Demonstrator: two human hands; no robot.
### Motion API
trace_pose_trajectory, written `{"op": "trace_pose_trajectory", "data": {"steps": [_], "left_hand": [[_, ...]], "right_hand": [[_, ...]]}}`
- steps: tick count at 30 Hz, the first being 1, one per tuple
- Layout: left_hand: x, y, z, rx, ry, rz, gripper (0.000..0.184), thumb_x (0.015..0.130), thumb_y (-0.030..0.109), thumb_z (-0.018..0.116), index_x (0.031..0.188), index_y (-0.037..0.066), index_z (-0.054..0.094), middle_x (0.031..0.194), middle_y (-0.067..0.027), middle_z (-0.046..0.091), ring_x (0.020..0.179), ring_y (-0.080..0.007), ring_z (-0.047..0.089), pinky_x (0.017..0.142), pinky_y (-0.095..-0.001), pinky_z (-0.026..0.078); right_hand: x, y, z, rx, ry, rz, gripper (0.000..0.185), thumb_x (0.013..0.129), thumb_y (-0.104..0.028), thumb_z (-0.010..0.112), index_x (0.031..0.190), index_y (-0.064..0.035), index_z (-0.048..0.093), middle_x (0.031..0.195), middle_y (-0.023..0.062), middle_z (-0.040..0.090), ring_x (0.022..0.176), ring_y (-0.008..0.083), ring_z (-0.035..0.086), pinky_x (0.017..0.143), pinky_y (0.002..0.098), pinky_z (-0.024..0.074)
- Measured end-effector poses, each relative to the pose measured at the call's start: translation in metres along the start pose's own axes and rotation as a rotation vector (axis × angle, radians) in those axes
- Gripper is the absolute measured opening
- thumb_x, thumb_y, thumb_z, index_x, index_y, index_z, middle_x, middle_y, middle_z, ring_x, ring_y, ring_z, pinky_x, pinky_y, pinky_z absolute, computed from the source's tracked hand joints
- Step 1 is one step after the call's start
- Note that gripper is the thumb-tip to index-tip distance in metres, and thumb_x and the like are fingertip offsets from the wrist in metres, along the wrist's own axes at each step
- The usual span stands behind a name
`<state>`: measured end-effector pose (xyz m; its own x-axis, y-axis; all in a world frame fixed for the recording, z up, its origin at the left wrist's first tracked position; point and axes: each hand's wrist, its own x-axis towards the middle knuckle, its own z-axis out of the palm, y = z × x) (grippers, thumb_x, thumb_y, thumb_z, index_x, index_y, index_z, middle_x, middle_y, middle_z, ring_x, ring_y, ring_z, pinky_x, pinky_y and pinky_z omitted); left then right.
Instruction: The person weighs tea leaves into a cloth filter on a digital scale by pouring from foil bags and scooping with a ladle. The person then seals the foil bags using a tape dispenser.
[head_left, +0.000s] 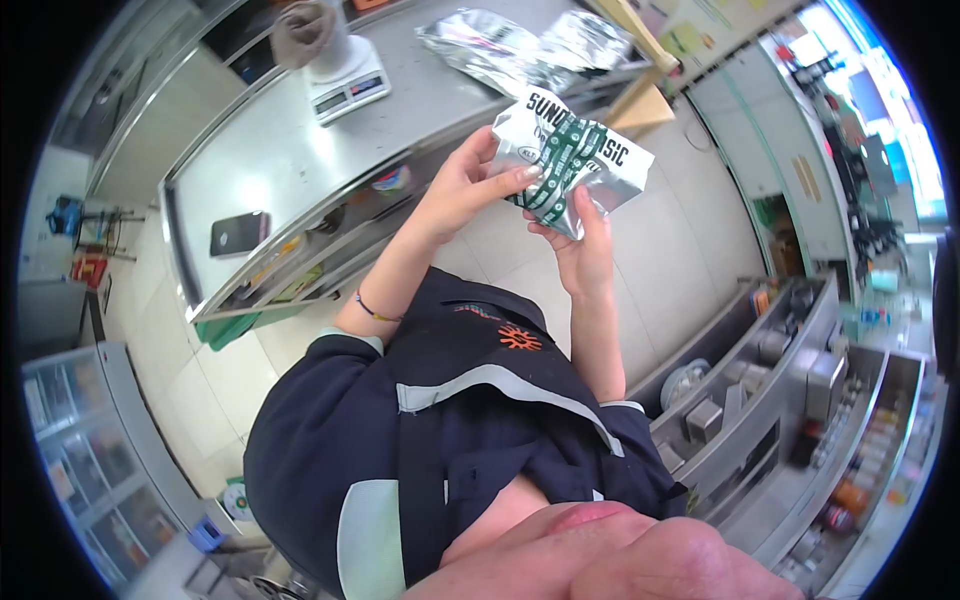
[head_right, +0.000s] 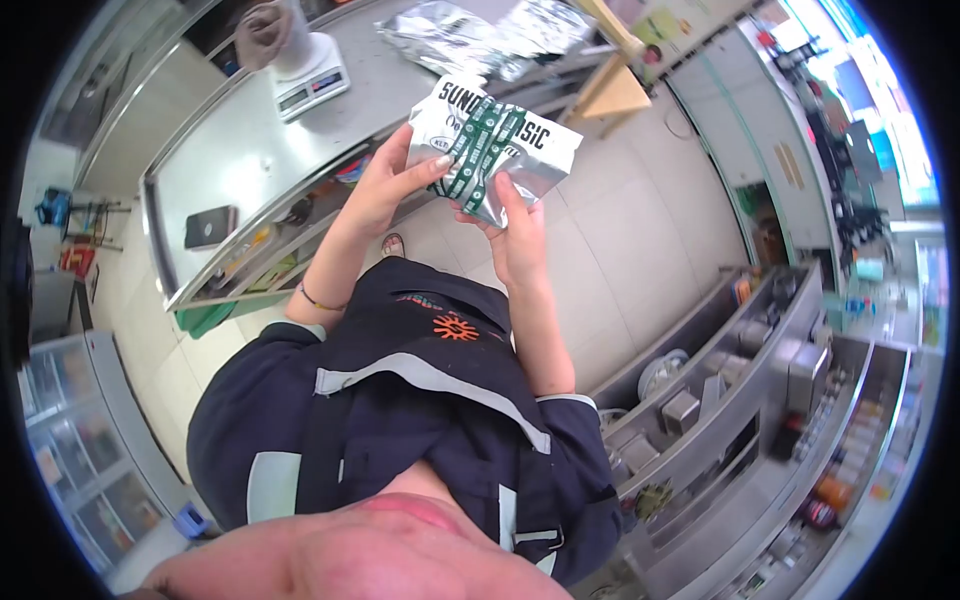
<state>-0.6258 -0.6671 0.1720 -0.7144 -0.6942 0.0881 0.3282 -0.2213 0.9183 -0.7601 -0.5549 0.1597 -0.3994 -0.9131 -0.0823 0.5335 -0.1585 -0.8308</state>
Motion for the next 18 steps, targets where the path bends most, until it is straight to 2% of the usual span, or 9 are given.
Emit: {"op": "trace_pose_trajectory", "data": {"steps": [3,5,8,11,14,16,17,18], "left_hand": [[-0.010,0.018,-0.039,-0.044,0.128,-0.033,0.061,0.081,0.018,0.073,0.129,0.004,0.039,0.117,-0.0081,0.055,0.097,-0.0146,0.061,0.059,-0.0218,0.052],[-0.013,0.025,-0.056,-0.036,0.167,0.037,0.061,0.081,0.018,0.073,0.129,0.004,0.038,0.116,-0.0080,0.055,0.095,-0.0143,0.061,0.058,-0.0213,0.052],[-0.012,0.047,-0.099,-0.010,0.217,0.111,0.060,0.081,0.016,0.072,0.130,0.004,0.038,0.110,-0.0069,0.058,0.093,-0.0130,0.062,0.056,-0.0203,0.052],[-0.007,0.067,-0.143,0.027,0.267,0.155,0.063,0.081,0.012,0.072,0.132,0.004,0.036,0.107,-0.0061,0.060,0.091,-0.0114,0.062,0.054,-0.0189,0.051],[-0.002,0.081,-0.181,0.018,0.231,0.191,0.065,0.081,0.009,0.072,0.134,0.005,0.035,0.108,-0.0065,0.060,0.089,-0.0110,0.061,0.053,-0.0190,0.049],[0.002,0.094,-0.205,0.040,0.154,0.227,0.074,0.079,0.005,0.072,0.139,0.007,0.028,0.113,-0.0083,0.058,0.089,-0.0109,0.059,0.053,-0.0189,0.048],[0.003,0.102,-0.215,0.060,0.089,0.258,0.078,0.079,0.004,0.072,0.141,0.007,0.025,0.115,-0.0088,0.057,0.090,-0.0109,0.059,0.054,-0.0192,0.048],[0.004,0.108,-0.225,0.082,0.023,0.286,0.081,0.078,0.003,0.072,0.143,0.007,0.023,0.117,-0.0094,0.056,0.090,-0.0110,0.059,0.055,-0.0195,0.048]], "right_hand": [[0.025,0.014,0.037,-0.082,-0.089,0.018,0.038,0.095,-0.029,0.050,0.119,0.0001,0.050,0.099,0.0114,0.066,0.080,0.0224,0.067,0.065,0.0315,0.0541],[0.040,0.021,0.047,-0.103,-0.181,0.041,0.038,0.094,-0.029,0.051,0.120,-0.0012,0.050,0.100,0.0105,0.066,0.081,0.0215,0.066,0.066,0.0322,0.0525],[0.076,0.043,0.081,-0.096,-0.239,0.138,0.042,0.093,-0.034,0.050,0.121,-0.0025,0.050,0.102,0.0100,0.066,0.082,0.0227,0.066,0.067,0.0340,0.0514],[0.110,0.064,0.109,-0.071,-0.326,0.261,0.052,0.093,-0.044,0.043,0.126,-0.0038,0.048,0.112,0.0121,0.062,0.091,0.0260,0.064,0.072,0.0387,0.0510],[0.138,0.076,0.128,0.356,-0.490,0.331,0.061,0.093,-0.051,0.032,0.131,-0.0046,0.046,0.125,0.0142,0.055,0.106,0.0297,0.058,0.079,0.0447,0.0492],[0.163,0.088,0.134,0.447,-0.500,0.361,0.074,0.091,-0.061,0.026,0.138,-0.0048,0.038,0.137,0.0143,0.045,0.125,0.0310,0.045,0.096,0.0475,0.0400],[0.179,0.098,0.127,0.540,-0.634,0.365,0.077,0.090,-0.063,0.026,0.139,-0.0035,0.036,0.141,0.0141,0.040,0.128,0.0311,0.042,0.102,0.0467,0.0355],[0.181,0.099,0.134,0.405,-0.684,0.269,0.072,0.090,-0.058,0.030,0.136,-0.0026,0.037,0.141,0.0154,0.039,0.129,0.0304,0.041,0.103,0.0458,0.0346]]}}
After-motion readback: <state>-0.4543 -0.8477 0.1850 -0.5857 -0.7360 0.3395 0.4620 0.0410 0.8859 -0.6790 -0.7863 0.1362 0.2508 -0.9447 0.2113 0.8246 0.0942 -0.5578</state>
